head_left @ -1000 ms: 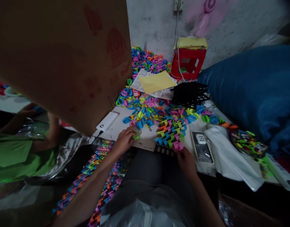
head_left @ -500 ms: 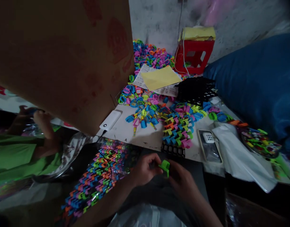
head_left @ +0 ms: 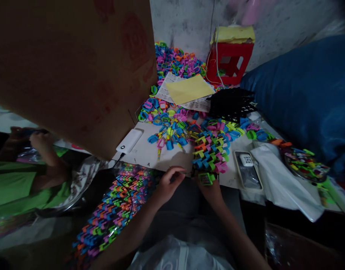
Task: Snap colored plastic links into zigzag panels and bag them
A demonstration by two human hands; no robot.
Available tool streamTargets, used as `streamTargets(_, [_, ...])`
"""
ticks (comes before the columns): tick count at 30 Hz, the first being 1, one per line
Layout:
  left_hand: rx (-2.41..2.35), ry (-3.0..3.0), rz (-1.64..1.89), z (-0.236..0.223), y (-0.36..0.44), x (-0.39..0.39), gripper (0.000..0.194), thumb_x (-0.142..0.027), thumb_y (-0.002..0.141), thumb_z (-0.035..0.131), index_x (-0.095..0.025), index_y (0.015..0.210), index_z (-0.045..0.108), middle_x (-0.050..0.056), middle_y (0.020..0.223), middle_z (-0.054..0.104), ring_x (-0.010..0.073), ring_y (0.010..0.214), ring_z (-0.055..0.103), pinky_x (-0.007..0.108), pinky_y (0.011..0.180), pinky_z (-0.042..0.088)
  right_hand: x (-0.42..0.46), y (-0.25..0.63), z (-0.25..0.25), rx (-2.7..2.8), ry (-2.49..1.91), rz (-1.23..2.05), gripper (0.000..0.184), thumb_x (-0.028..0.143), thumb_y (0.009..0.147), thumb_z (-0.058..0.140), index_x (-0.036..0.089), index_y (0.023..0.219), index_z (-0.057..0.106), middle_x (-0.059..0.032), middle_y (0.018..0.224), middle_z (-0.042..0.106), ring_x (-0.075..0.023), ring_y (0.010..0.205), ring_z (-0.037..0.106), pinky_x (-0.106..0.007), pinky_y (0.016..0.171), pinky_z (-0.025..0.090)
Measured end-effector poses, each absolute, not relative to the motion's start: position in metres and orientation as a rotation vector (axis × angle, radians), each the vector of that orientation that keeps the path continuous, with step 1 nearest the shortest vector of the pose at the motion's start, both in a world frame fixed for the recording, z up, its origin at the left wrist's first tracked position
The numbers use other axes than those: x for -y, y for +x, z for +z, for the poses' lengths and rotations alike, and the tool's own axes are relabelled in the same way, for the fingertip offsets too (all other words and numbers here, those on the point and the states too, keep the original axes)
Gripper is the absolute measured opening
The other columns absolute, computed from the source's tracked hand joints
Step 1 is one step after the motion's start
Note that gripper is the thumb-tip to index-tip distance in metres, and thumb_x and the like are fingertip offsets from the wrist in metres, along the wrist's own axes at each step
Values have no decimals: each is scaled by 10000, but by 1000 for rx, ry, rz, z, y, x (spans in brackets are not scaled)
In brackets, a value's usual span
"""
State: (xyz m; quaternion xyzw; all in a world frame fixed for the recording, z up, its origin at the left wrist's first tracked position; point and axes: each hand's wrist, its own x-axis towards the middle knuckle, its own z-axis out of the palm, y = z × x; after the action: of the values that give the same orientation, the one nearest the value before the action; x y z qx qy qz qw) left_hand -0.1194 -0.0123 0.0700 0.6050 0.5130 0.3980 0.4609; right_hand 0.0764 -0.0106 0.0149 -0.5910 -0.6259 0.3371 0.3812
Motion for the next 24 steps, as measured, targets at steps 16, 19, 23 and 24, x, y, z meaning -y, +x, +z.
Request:
streamTargets(16, [-1279,1804,1100,73,-78,28,540,-404,744,747,-218,1189,505,88,1167,547,231,1116,537,378,972,445,1,59,4,2049,-1815,523,213,213,863,502,152,859,707,-97,770,724,-210,691,671,-256,564,445])
streamTargets(19, [-1422,1767,1182,70,-68,16,277,-366,843,642,-203,1045,542,61,1004,580,195,965,588,336,860,485,-3,57,12,2128,-1767,558,254,110,843,460,153,923,696,-98,822,728,-192,721,667,-247,603,454])
streamTargets(23, [-1461,1827,1235,60,-69,-2,222,-356,820,664,-201,940,559,39,913,611,197,908,602,324,816,479,-7,54,23,2197,-1749,562,278,59,814,443,157,874,696,-91,775,723,-189,718,660,-243,625,461])
streamTargets(24, [-1457,1857,1237,58,-71,-5,218,-349,813,671,-201,932,564,36,905,620,200,905,604,326,815,476,-7,54,25,2200,-1767,550,274,58,814,443,151,862,697,-95,763,719,-193,711,659,-246,622,461])
